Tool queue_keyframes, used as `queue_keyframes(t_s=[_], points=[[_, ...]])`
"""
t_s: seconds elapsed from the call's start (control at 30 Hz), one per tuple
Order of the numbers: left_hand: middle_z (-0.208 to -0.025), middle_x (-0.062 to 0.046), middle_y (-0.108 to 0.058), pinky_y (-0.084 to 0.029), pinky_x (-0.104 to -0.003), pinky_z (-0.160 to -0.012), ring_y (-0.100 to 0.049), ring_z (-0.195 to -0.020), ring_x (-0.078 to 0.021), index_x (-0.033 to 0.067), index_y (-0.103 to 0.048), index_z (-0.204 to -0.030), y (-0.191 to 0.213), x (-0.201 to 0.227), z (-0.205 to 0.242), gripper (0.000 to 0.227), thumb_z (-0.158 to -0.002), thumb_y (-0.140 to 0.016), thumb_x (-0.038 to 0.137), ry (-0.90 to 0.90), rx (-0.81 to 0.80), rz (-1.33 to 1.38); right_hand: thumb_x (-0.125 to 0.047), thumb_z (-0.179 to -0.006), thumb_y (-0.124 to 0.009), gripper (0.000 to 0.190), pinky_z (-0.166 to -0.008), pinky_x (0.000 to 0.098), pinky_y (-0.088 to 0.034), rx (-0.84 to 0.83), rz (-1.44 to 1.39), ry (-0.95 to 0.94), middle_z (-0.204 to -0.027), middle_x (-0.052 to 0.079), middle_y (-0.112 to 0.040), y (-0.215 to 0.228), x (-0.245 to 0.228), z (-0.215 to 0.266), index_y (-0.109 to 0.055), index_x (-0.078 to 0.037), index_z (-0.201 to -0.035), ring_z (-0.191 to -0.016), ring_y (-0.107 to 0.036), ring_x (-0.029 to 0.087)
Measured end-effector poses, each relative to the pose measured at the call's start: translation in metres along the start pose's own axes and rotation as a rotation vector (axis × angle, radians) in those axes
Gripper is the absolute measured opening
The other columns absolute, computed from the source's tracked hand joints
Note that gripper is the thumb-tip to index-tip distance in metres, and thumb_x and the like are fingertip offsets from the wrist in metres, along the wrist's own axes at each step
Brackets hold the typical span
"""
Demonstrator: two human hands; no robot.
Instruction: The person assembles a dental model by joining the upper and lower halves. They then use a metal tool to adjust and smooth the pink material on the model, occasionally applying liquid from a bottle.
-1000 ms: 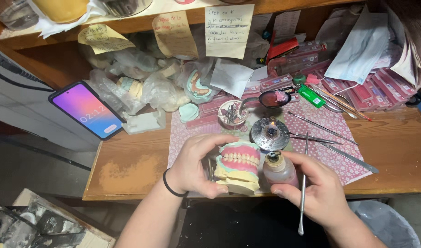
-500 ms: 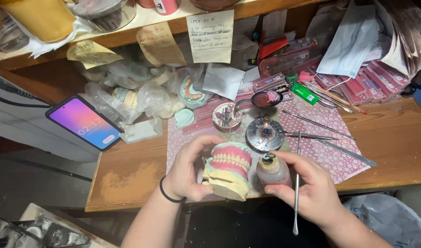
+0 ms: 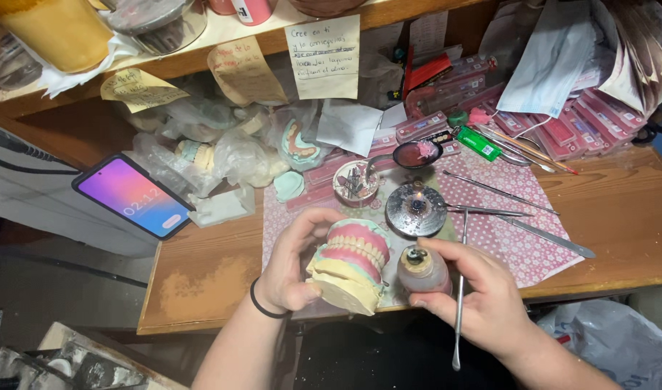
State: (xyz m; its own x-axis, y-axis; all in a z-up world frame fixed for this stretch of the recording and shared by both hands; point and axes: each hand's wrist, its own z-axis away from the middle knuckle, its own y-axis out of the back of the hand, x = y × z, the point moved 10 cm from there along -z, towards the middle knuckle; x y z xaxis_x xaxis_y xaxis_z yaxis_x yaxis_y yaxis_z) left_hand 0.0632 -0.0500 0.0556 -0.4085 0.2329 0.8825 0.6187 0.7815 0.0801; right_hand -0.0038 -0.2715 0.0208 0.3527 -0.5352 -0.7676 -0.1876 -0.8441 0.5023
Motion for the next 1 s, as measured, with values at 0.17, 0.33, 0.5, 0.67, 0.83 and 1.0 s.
queue_keyframes(t_s=[0.17,0.33,0.5,0.67,0.83,1.0], points=[[-0.119,-0.01,-0.068,-0.051,-0.03,-0.09,-0.068,-0.105,-0.0183,0.0025,-0.047,-0.137,0.003,-0.007,0.003,0.088,-0.084,-0.08,0.064,0.005,0.033,0.159,-0.038,-0.068,-0.093,0.068,-0.088,0.027,-0.054,-0.038,-0.026,0.023,-0.114,-0.001,-0.08,-0.007,0.003,0.002,-0.07,-0.017,-0.128,-0.098,-0.077,0.013],[-0.122,-0.014,-0.068,-0.054,-0.032,-0.089,-0.069,-0.107,-0.0215,0.0021,-0.044,-0.14,0.007,-0.014,0.006,0.091,-0.085,-0.085,0.062,0.005,0.041,0.251,-0.04,-0.069,-0.092,0.066,-0.087,0.0298,-0.055,-0.045,0.015,0.101,-0.119,0.001,-0.079,-0.012,-0.002,0.004,-0.07,-0.015,-0.126,-0.097,-0.077,0.017],[-0.122,-0.015,-0.069,-0.056,-0.034,-0.09,-0.07,-0.107,-0.0234,0.0029,-0.044,-0.14,0.008,-0.016,0.005,0.091,-0.083,-0.087,0.059,0.016,0.058,0.313,-0.042,-0.067,-0.093,0.068,-0.086,0.0291,-0.054,-0.026,-0.004,0.109,-0.118,0.0,-0.08,-0.011,-0.008,0.001,-0.07,-0.016,-0.126,-0.096,-0.077,0.015],[-0.124,-0.015,-0.067,-0.056,-0.035,-0.09,-0.069,-0.108,-0.0232,0.0035,-0.044,-0.14,0.006,-0.011,0.003,0.088,-0.086,-0.083,0.06,-0.006,0.043,0.276,-0.036,-0.066,-0.095,0.068,-0.091,0.0284,-0.055,0.067,-0.014,0.087,-0.116,0.003,-0.079,-0.004,-0.017,-0.005,-0.07,-0.013,-0.125,-0.102,-0.077,0.016],[-0.122,-0.012,-0.068,-0.056,-0.033,-0.089,-0.07,-0.105,-0.0209,0.0028,-0.045,-0.14,0.008,-0.01,0.004,0.09,-0.084,-0.084,0.06,0.013,0.081,0.301,-0.036,-0.067,-0.094,0.066,-0.09,0.0277,-0.054,0.048,-0.006,0.037,-0.115,0.001,-0.079,-0.013,-0.004,-0.004,-0.071,-0.014,-0.124,-0.101,-0.076,0.014],[-0.122,-0.014,-0.068,-0.057,-0.036,-0.089,-0.07,-0.106,-0.0235,0.0018,-0.043,-0.141,0.008,-0.012,0.003,0.088,-0.084,-0.087,0.053,0.014,0.093,0.43,-0.035,-0.067,-0.094,0.067,-0.09,0.0271,-0.055,0.043,-0.027,0.029,-0.115,0.002,-0.079,-0.019,0.002,0.001,-0.07,-0.012,-0.125,-0.1,-0.076,0.014]])
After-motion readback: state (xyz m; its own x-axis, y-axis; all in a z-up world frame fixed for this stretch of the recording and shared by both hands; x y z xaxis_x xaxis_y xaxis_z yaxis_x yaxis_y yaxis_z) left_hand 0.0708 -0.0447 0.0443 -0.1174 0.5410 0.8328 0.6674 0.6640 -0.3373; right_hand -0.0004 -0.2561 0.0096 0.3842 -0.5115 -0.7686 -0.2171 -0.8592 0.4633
